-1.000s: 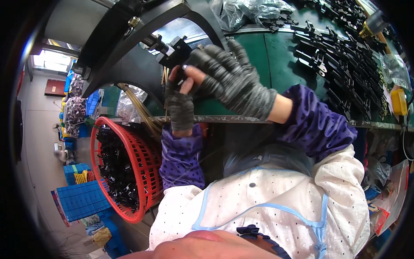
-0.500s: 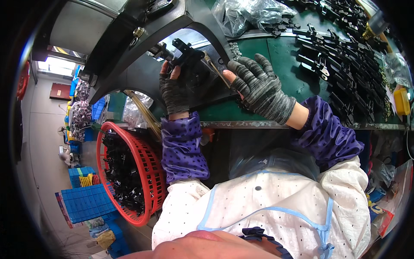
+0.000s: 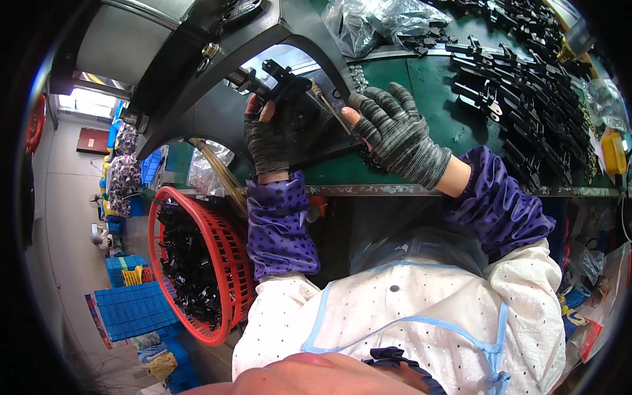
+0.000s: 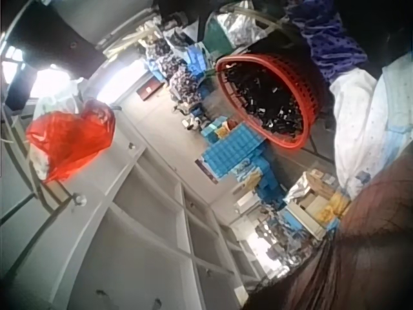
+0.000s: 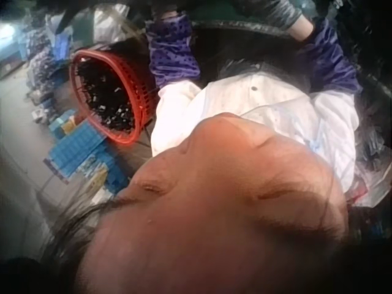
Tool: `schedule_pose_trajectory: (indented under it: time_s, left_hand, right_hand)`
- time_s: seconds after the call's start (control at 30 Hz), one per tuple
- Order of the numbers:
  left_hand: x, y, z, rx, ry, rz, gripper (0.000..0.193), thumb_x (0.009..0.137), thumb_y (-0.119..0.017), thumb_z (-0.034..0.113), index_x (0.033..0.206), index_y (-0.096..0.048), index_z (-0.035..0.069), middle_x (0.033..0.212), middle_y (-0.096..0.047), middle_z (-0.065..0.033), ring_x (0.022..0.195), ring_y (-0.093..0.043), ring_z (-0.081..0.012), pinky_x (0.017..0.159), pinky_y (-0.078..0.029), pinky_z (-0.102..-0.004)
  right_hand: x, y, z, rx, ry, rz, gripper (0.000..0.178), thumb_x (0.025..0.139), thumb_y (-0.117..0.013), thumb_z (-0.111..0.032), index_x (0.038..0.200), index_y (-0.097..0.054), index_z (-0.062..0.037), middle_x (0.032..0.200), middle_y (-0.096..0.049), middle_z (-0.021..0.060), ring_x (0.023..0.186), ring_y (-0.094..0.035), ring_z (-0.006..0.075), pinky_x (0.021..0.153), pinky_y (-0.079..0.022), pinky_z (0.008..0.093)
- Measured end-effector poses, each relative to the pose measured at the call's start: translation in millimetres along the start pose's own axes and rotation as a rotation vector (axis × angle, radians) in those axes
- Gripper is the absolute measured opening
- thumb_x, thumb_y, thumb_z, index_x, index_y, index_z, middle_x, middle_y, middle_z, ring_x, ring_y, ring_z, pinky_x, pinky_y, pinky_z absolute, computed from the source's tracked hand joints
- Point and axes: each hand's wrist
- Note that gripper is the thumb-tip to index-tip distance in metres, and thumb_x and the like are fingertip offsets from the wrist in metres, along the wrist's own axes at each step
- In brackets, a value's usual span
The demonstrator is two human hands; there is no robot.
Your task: Assembling small black plastic parts at a manual workstation using a pneumatic or electric screwdriver.
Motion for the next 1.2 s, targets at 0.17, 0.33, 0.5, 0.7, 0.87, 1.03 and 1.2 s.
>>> schedule_pose_trajectory:
  time_s: [0.17,0.33,0.5,0.7,0.87,1.03,1.2]
  left_hand:
    - [-9.7,7.5,-0.1,0.011,-0.040,-0.015,0.043,0.071,-0.068,0.006,0.108,-0.047,0.006,0.097,-0.055,-0.0078,0.086,-0.055,-0.0177,0.076,-0.048,-0.0285]
    - [-63.6,-13.8,4.1,0.381,-0.112,-0.055,0.043,0.073,-0.067,0.006,0.110,-0.046,0.004,0.099,-0.052,-0.0049,0.090,-0.050,-0.0129,0.080,-0.041,-0.0236]
    - [-107.9,-41.2,-4.0,0.315,0.005,-0.268,0.042,0.074,-0.062,-0.001,0.112,-0.044,0.002,0.103,-0.051,-0.0054,0.093,-0.049,-0.0130,0.084,-0.040,-0.0267]
    - [-115.7,-44.6,0.5,0.333,0.294,-0.366,0.039,0.077,-0.059,0.007,0.113,-0.045,0.002,0.097,-0.057,-0.0078,0.089,-0.054,-0.0134,0.081,-0.043,-0.0266]
    - [-112.4,-33.7,-10.9,0.485,0.394,-0.395,0.035,0.080,-0.055,0.009,0.112,-0.045,0.001,0.105,-0.052,-0.0096,0.093,-0.055,-0.0170,0.077,-0.047,-0.0290]
    - [-113.9,-24.4,-3.1,0.589,0.397,-0.456,0.031,0.080,-0.055,0.010,0.109,-0.048,0.002,0.095,-0.056,-0.0067,0.088,-0.055,-0.0146,0.077,-0.046,-0.0269]
    - [-120.5,12.9,32.8,0.779,0.484,-0.335,0.029,0.079,-0.056,0.011,0.106,-0.049,0.004,0.085,-0.057,-0.0033,0.081,-0.055,-0.0109,0.072,-0.045,-0.0221]
  right_hand:
    - [5.7,-4.0,-5.9,0.006,0.049,0.017,0.054,0.064,-0.057,-0.014,0.117,-0.049,-0.0105,0.113,-0.051,0.0114,0.105,-0.049,0.0285,0.095,-0.030,0.0481]
    - [13.6,-3.0,-12.0,-0.064,0.146,0.096,0.050,0.067,-0.058,-0.016,0.115,-0.051,-0.0116,0.116,-0.051,0.0105,0.110,-0.047,0.0266,0.097,-0.031,0.0465]
    - [8.4,-16.8,-16.5,-0.190,0.174,0.205,0.042,0.071,-0.056,-0.023,0.113,-0.054,-0.0199,0.109,-0.055,0.0022,0.111,-0.047,0.0227,0.097,-0.025,0.0598]
    - [-37.8,28.2,17.1,-0.140,-0.291,-0.317,0.035,0.077,-0.050,-0.029,0.109,-0.048,-0.0152,0.094,-0.054,0.0035,0.096,-0.049,0.0214,0.092,-0.025,0.0618]
    - [-81.1,47.1,49.3,-0.580,-0.452,-0.739,0.036,0.075,-0.055,-0.024,0.109,-0.052,-0.0114,0.089,-0.057,0.0055,0.091,-0.052,0.0222,0.089,-0.028,0.0504]
    - [-76.8,45.8,71.2,-0.794,-0.358,-0.566,0.036,0.076,-0.051,-0.019,0.111,-0.051,-0.0094,0.100,-0.057,0.0064,0.100,-0.051,0.0228,0.091,-0.029,0.0512]
    - [-29.6,-2.4,47.7,-0.272,-0.268,-0.394,0.032,0.074,-0.050,-0.012,0.106,-0.053,-0.0102,0.104,-0.054,0.0085,0.099,-0.051,0.0239,0.089,-0.034,0.0451]
Point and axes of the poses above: each hand's wrist, its own x-axis towards the middle knuckle, its own y-axis out of the back of the hand, z = x × y
